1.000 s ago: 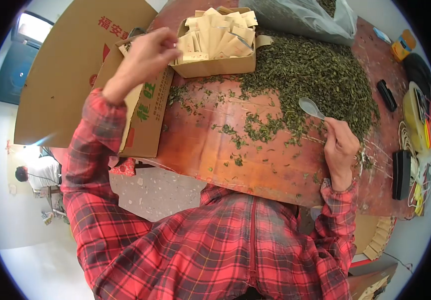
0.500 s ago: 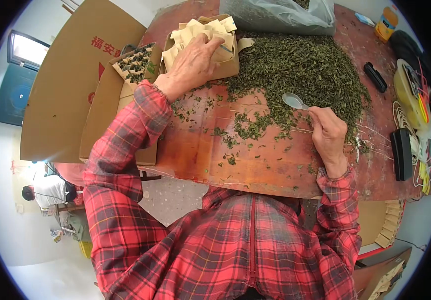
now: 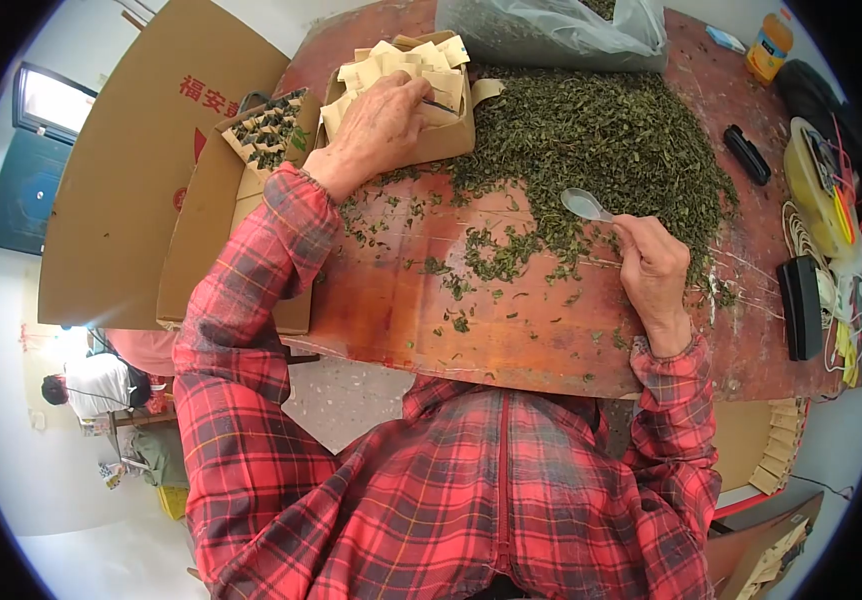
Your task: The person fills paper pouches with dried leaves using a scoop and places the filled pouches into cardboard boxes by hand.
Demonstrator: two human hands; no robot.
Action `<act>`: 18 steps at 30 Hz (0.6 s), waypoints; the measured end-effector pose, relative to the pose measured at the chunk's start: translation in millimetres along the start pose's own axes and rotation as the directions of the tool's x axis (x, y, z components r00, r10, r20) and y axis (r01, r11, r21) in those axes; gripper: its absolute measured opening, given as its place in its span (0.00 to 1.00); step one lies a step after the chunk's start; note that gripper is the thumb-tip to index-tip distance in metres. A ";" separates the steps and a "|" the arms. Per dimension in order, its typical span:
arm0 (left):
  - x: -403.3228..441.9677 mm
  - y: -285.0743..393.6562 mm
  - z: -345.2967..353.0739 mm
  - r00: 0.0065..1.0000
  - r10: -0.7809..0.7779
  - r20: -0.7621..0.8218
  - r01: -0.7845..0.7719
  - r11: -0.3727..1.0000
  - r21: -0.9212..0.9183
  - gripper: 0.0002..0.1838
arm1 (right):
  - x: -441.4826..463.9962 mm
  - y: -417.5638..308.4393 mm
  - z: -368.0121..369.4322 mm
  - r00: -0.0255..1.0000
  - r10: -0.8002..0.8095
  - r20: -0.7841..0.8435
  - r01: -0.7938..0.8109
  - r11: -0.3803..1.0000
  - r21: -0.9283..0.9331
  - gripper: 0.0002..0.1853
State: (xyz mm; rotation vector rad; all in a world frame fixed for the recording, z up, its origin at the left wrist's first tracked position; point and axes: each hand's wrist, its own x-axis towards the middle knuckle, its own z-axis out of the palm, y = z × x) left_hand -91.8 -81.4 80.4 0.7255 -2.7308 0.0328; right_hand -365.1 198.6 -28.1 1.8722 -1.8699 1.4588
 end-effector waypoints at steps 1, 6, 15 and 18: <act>0.5 -0.6 -1.6 1.000 -0.010 0.010 0.010 1.000 -0.010 0.14 | 0.1 0.0 0.1 1.000 0.000 -0.001 0.000 1.000 0.002 0.10; 2.7 -8.1 -7.9 0.998 -0.014 -0.066 0.010 0.999 -0.050 0.11 | -0.2 0.6 1.2 1.000 -0.006 0.003 0.006 1.000 -0.006 0.10; -0.7 27.7 -52.8 0.989 -0.031 -0.143 0.020 0.997 -0.077 0.11 | 0.1 1.1 1.9 1.000 -0.006 0.009 0.006 1.000 0.001 0.10; -7.7 54.3 -52.0 0.985 0.084 -0.153 -0.089 0.996 -0.026 0.10 | -1.6 1.9 5.2 1.000 -0.018 0.003 0.018 1.000 -0.002 0.09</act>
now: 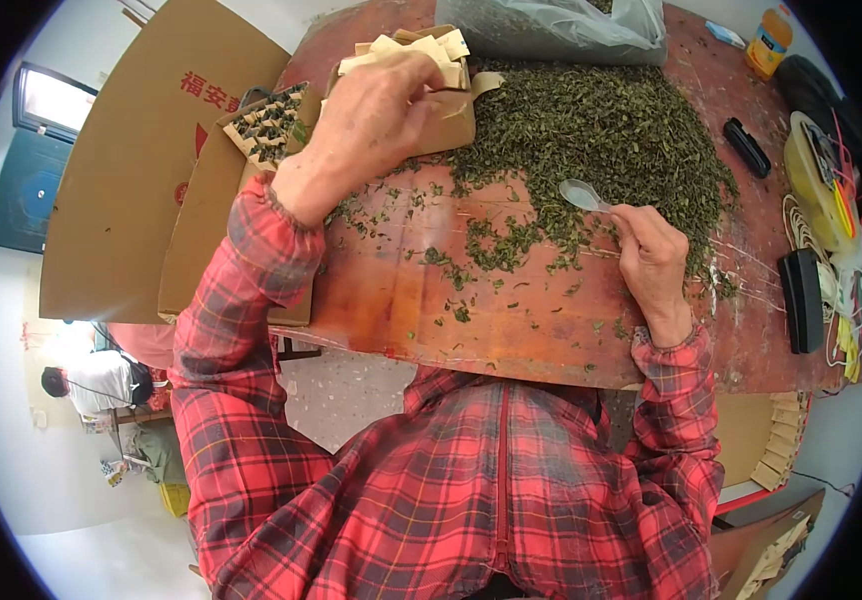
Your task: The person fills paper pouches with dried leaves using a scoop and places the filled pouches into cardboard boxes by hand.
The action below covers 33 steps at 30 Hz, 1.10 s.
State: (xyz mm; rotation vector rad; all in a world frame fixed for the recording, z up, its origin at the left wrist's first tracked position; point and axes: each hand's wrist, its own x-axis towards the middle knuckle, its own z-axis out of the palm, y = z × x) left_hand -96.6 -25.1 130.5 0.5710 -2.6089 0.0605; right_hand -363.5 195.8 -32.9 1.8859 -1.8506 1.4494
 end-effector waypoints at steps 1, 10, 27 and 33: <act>-1.8 10.0 3.6 0.999 0.039 0.007 -0.039 0.999 0.012 0.10 | 0.0 0.1 0.0 1.000 -0.001 0.002 0.001 1.000 -0.003 0.09; -29.1 62.5 80.2 0.923 0.117 0.366 -0.046 0.979 -0.197 0.17 | -0.5 4.4 1.9 0.999 -0.017 -0.037 0.017 1.000 -0.001 0.07; -54.5 66.5 98.2 0.836 -0.349 0.424 0.350 0.933 0.078 0.36 | -0.3 3.7 2.2 1.000 0.015 -0.003 -0.015 1.000 0.001 0.06; -63.0 51.1 110.8 0.835 -0.412 0.365 0.416 0.907 0.071 0.34 | -1.0 6.0 1.6 1.000 0.022 -0.003 -0.022 1.000 -0.005 0.06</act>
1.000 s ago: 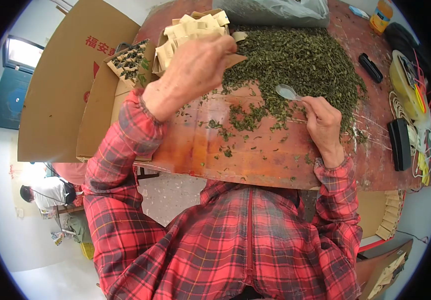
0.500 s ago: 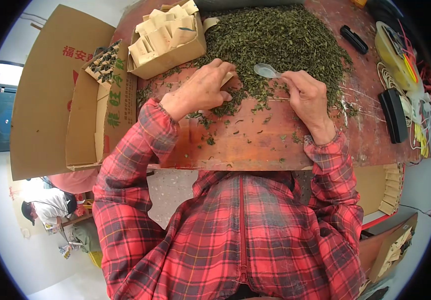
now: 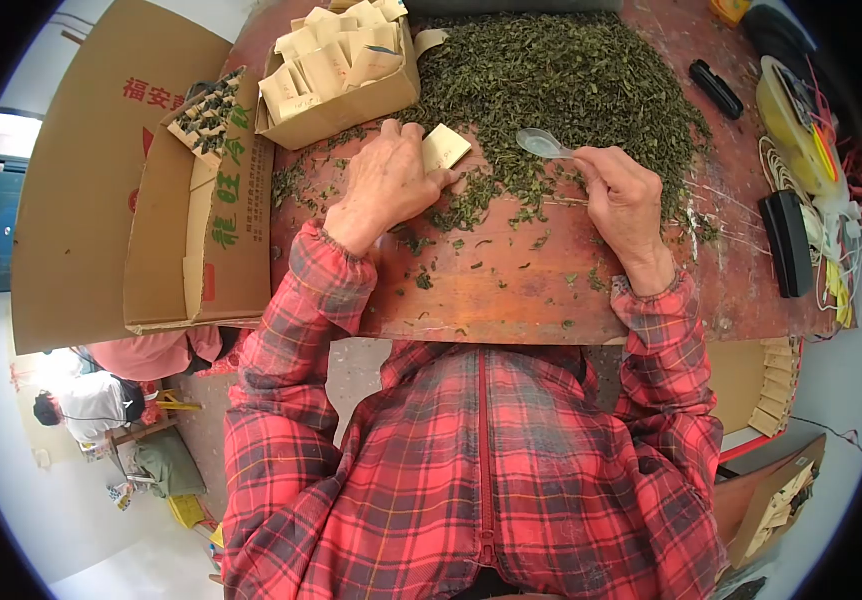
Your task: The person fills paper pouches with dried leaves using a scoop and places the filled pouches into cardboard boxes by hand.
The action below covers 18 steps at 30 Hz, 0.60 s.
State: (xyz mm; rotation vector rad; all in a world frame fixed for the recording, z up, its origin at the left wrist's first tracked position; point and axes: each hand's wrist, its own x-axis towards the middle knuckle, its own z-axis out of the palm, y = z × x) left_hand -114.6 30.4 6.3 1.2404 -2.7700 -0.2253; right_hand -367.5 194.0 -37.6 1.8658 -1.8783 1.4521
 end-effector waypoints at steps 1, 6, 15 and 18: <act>0.0 -0.9 -0.1 1.000 -0.006 0.006 0.006 1.000 -0.004 0.34 | 0.0 0.0 -0.3 1.000 0.002 0.003 -0.002 1.000 0.002 0.06; -1.8 4.5 -10.3 0.996 -0.049 0.070 0.052 0.998 -0.042 0.33 | 1.3 -0.6 -3.9 1.000 0.018 0.007 -0.018 1.000 0.012 0.07; -8.5 -1.4 -4.5 0.993 0.059 -0.101 -0.078 0.977 -0.200 0.29 | 2.0 -7.9 -9.8 0.999 0.046 0.002 -0.046 0.998 0.053 0.07; -12.1 1.6 -10.3 0.992 0.042 -0.117 -0.066 0.976 -0.207 0.27 | 1.3 -18.2 -14.0 0.999 0.033 0.021 -0.034 0.998 0.053 0.07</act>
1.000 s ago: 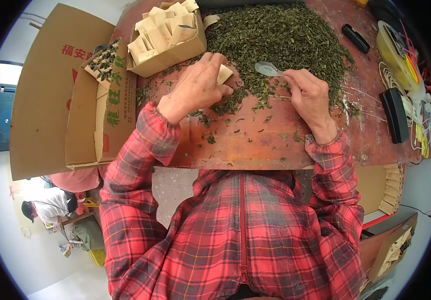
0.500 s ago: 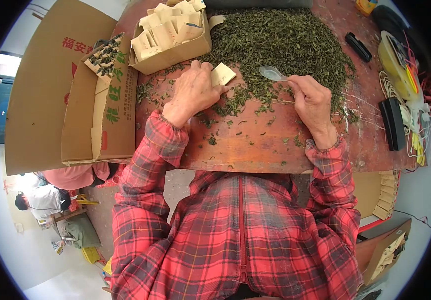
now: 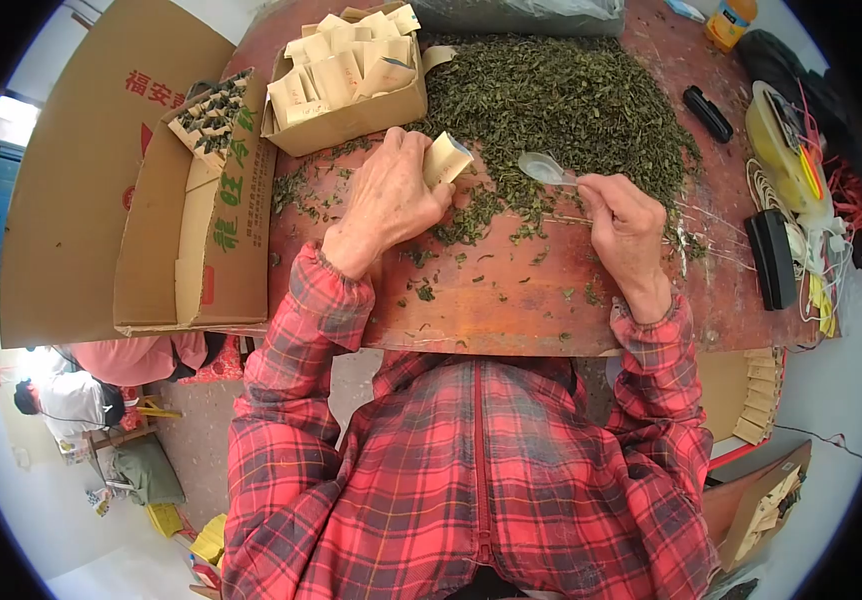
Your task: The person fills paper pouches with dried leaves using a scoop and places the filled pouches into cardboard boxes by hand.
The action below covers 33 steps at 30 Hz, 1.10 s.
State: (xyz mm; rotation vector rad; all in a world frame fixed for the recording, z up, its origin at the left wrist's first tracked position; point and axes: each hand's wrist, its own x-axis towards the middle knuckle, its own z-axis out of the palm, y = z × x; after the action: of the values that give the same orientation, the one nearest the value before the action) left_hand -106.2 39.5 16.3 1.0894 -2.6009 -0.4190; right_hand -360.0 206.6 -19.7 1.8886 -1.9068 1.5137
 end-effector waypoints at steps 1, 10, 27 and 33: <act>-0.9 -1.1 0.6 0.999 0.030 -0.030 -0.030 1.000 0.008 0.27 | -0.6 -3.5 -2.0 1.000 0.003 0.015 -0.003 1.000 -0.001 0.07; -8.9 3.9 -1.6 0.961 0.174 -0.213 -0.185 0.982 -0.035 0.21 | -0.4 -40.4 -25.1 0.976 0.017 0.215 -0.005 0.998 -0.056 0.05; -12.8 1.8 9.4 0.953 0.145 -0.267 -0.216 0.942 -0.257 0.26 | 28.2 -26.6 14.4 0.964 0.199 0.177 -0.145 0.950 -0.277 0.07; -13.8 -1.2 18.6 0.963 0.111 -0.247 -0.191 0.925 -0.328 0.24 | 43.8 -5.6 32.4 0.976 0.194 0.100 -0.154 0.936 -0.317 0.06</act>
State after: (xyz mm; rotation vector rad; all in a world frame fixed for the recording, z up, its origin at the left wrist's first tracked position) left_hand -103.0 51.6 -3.3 0.7594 -2.2773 -0.6514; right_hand -348.2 155.1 -5.3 1.7567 -2.2654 1.0680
